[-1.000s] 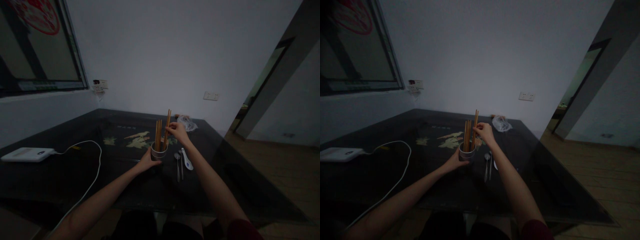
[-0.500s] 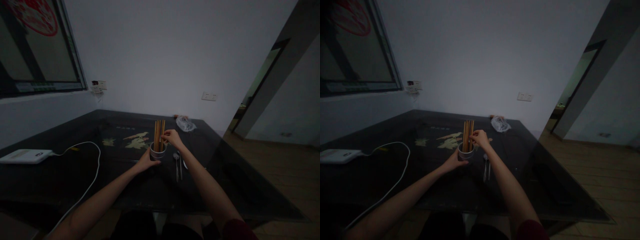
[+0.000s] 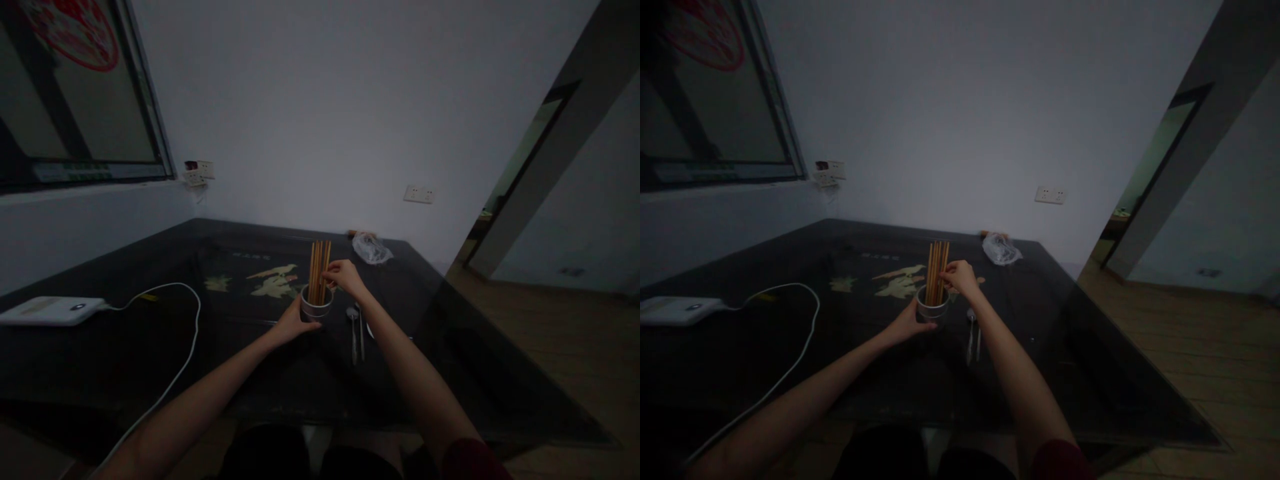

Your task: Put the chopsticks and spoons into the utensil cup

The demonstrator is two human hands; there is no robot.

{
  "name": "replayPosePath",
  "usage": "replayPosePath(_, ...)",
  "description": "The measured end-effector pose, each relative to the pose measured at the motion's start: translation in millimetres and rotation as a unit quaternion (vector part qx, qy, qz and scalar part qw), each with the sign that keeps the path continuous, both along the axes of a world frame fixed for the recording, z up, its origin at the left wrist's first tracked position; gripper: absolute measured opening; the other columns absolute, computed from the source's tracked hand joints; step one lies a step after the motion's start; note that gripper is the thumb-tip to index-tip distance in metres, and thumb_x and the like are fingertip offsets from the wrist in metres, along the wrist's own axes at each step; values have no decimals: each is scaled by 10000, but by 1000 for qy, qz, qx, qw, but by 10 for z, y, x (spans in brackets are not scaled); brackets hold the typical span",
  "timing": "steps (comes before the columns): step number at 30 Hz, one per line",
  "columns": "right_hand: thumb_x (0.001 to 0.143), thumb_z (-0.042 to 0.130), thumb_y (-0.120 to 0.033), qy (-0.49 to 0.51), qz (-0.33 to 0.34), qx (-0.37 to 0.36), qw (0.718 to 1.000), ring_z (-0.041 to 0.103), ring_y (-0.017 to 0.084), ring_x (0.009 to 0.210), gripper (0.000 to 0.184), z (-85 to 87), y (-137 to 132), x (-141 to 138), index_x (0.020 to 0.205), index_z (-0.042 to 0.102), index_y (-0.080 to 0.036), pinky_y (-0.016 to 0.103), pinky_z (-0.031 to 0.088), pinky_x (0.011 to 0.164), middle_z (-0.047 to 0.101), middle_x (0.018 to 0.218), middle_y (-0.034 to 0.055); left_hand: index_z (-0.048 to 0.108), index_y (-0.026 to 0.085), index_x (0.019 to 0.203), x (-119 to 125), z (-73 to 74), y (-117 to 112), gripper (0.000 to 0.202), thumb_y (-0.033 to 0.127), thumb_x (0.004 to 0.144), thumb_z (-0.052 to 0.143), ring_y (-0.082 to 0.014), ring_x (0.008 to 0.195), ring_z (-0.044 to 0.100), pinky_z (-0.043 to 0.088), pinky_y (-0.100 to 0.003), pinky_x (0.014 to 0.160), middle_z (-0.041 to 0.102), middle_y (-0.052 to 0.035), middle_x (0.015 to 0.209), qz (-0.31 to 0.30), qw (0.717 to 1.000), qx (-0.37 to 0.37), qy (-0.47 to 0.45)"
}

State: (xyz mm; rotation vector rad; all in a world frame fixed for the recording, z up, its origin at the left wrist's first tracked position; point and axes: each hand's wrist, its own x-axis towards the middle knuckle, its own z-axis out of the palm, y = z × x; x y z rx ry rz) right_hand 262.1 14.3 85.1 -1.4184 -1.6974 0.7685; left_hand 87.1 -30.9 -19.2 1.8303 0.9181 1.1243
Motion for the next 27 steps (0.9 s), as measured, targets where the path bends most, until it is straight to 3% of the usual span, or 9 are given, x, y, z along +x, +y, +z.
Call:
replayPosePath(7, 702, 717, -192, 26, 15, -7, 1000, 611, 94, 454, 114, -63, 35, 15, 702, 629, -120, 144, 477, 417, 682, 628, 31, 339, 148, 1338, -10, 62, -36, 900, 292, 578, 798, -305, 1246, 441, 307, -486, 1066, 466, -169, 1340, -7, 1000, -7, 5)
replayPosePath(15, 697, 734, -213, 43, 6, -8, 999, 571, 79, 394, 159, -62, 7, -9, 677, 606, -122, 141, 464, 382, 662, 574, 24, 344, 160, 1333, -23, -36, 14, 885, 320, 590, 797, -298, 1250, 444, 312, -485, 1068, 470, -164, 1342, -9, 1000, -4, 0)
replayPosePath(27, 686, 742, -201, 87, -2, -29, 996, 584, 90, 392, 164, -38, -29, -27, 669, 596, -129, 157, 482, 397, 669, 583, 22, 365, 169, 1333, -6, 3, -16, 882, 298, 577, 800, -304, 1222, 473, 318, -504, 1059, 509, -151, 1308, 0, 1000, -13, 0)
